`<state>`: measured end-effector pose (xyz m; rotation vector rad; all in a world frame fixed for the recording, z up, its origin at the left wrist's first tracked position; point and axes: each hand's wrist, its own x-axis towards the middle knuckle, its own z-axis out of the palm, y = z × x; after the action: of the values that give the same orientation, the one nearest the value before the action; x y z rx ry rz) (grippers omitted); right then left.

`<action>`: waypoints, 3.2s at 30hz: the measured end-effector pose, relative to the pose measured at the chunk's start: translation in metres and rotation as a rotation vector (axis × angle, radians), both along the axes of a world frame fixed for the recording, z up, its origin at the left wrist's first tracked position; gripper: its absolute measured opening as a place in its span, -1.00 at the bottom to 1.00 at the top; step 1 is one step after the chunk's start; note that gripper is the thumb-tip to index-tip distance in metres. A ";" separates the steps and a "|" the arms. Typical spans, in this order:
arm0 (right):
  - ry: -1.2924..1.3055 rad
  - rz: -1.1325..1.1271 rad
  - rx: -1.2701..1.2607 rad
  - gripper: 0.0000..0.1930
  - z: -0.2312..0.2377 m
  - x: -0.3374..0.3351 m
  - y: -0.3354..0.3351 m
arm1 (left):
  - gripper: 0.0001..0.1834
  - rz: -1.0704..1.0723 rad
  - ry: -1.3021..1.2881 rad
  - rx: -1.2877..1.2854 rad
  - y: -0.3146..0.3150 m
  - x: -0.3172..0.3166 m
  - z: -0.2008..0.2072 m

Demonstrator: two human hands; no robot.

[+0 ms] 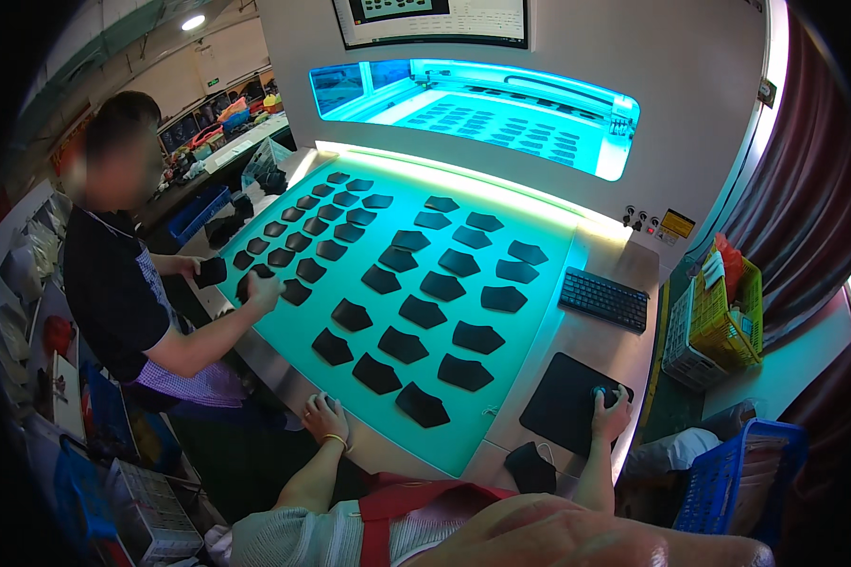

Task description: The person sorts black shoe components on a light table, laying them out in rows and then stacking them.

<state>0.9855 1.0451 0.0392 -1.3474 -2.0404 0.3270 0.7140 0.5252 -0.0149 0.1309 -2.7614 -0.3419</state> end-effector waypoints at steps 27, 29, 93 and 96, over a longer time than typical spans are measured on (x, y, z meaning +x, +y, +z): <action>0.000 -0.045 -0.002 -0.45 0.002 -0.002 0.000 | -0.57 -0.003 0.008 -0.010 -0.002 0.000 -0.003; -0.002 -0.045 0.006 -0.45 0.001 -0.002 0.001 | -0.57 -0.004 0.002 -0.009 -0.001 -0.002 -0.001; -0.029 -0.093 -0.022 -0.43 0.002 -0.005 0.001 | -0.59 -0.047 0.066 0.023 -0.005 -0.001 -0.007; -0.028 -0.089 -0.027 -0.44 0.002 -0.008 0.000 | -0.59 -0.042 0.077 0.001 -0.004 0.000 -0.005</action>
<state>0.9774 1.0453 0.0413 -1.4621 -1.9982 0.2982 0.7137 0.5214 -0.0200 0.0595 -2.6914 -0.3520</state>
